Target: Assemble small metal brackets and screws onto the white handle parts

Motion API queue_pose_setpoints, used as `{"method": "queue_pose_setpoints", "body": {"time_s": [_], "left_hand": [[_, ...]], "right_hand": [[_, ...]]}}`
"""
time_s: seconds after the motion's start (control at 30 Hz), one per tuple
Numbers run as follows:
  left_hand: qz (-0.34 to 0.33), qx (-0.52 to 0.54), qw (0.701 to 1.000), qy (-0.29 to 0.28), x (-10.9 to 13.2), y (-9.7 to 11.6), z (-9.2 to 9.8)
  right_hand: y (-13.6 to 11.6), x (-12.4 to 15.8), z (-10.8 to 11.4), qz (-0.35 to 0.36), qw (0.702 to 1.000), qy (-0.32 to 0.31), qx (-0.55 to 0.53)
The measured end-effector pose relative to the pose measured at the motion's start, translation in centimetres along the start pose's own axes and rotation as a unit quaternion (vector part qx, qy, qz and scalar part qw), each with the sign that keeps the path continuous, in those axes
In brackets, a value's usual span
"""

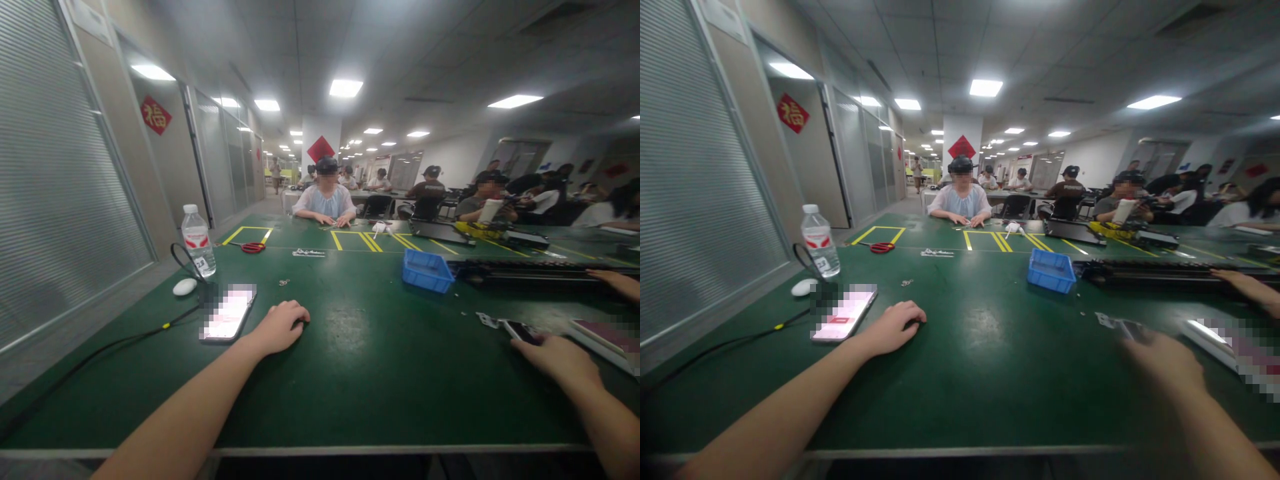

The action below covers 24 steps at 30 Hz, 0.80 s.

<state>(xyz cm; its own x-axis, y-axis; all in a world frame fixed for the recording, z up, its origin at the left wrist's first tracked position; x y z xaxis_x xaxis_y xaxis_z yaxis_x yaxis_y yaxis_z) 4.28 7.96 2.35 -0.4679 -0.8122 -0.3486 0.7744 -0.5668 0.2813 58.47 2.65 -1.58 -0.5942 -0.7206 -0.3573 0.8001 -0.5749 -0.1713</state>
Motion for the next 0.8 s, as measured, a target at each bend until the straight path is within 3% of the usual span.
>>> {"method": "queue_pose_setpoints", "body": {"time_s": [0.1, 0.27, 0.4, 0.63, 0.73, 0.8], "left_hand": [[0.001, 0.004, 1.0, 0.0, 0.0, -0.1, -0.1], [0.0, 0.007, 1.0, 0.0, -0.1, -0.1, -0.1], [-0.002, 0.008, 1.0, 0.001, -0.2, -0.1, -0.1], [0.004, 0.005, 1.0, -0.005, -0.2, -0.1, -0.2], [0.005, 0.005, 1.0, -0.003, -0.2, -0.1, -0.1], [0.004, 0.007, 1.0, -0.002, -0.1, -0.1, -0.1]], "right_hand": [[-2.0, 1.2, 1.8, -0.013, 1.0, -0.002, -0.025], [-6.1, 2.0, 5.2, 0.069, 0.995, 0.053, 0.049], [-7.5, 2.0, 6.5, 0.108, 0.986, 0.087, 0.092], [-7.8, 1.8, 4.2, 0.147, 0.984, 0.034, 0.099], [-6.9, 1.4, 3.8, 0.102, 0.994, 0.032, 0.037], [-5.6, 0.8, 3.9, 0.024, 0.996, 0.036, -0.073]]}}
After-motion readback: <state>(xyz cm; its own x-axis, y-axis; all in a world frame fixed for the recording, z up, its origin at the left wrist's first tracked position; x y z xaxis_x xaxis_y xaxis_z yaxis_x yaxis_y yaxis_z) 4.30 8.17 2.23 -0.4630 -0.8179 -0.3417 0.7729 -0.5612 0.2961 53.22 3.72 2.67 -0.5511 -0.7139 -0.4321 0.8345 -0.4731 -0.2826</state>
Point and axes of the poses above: each hand's wrist, its own x-axis away from the middle knuckle, its own z-axis out of the back of the hand, y = z × x, the point moved 10 cm from there along -x, towards the middle knuckle, and after that the axes turned 11 degrees about y, right-handed, at the moved point
